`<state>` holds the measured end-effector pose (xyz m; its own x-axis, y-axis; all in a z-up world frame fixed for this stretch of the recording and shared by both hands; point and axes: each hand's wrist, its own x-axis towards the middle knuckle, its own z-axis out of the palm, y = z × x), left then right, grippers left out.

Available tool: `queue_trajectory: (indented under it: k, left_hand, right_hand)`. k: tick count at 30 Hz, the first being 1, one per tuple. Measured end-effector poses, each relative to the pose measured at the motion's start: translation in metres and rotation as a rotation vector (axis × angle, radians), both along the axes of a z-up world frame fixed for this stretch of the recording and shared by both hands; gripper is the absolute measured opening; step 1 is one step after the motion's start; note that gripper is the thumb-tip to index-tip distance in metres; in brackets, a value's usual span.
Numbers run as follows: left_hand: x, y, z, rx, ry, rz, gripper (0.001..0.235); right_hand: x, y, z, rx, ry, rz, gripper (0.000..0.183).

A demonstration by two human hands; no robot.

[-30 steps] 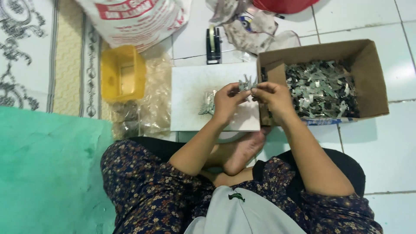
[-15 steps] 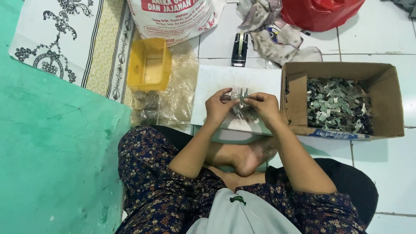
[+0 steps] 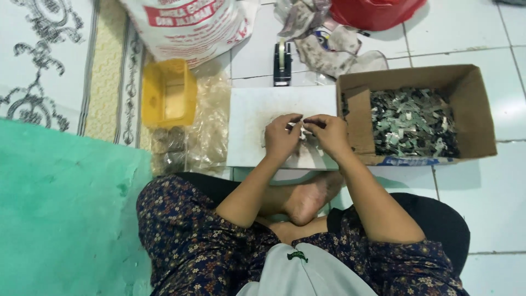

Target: Assembling small metal components by hand on a white board while sitting on the floor.

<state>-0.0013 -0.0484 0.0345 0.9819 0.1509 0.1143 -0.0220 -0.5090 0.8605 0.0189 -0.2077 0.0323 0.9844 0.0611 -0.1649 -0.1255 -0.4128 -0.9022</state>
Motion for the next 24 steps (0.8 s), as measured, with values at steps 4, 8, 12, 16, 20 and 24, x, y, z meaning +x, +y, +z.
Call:
queue_trajectory:
  k: [4,8,12,16,20,24]
  left_hand:
    - [0.024,-0.051,0.012,0.006,-0.152,-0.089,0.020]
    - [0.042,-0.101,0.021,-0.025,-0.054,-0.265,0.023]
    - [0.051,-0.144,0.032,0.099,0.037,-0.456,0.021]
    - [0.065,-0.193,-0.025,0.105,0.031,-0.468,0.025]
    - [0.087,-0.234,-0.081,0.179,0.038,-0.529,0.026]
    - [0.117,-0.265,-0.103,0.254,0.024,-0.659,0.026]
  right_hand:
    - [0.020,-0.056,-0.005,-0.016,-0.055,-0.046,0.023]
    - [0.020,-0.123,0.044,-0.190,-0.038,-0.114,0.024]
    - [0.014,-0.232,0.013,-0.303,-0.049,-0.339,0.024]
    - [0.014,-0.295,-0.022,-0.205,0.041,-0.628,0.023]
    - [0.029,-0.319,-0.053,-0.362,0.112,-0.686,0.025]
    - [0.050,-0.337,-0.126,-0.554,-0.060,-0.582,0.037]
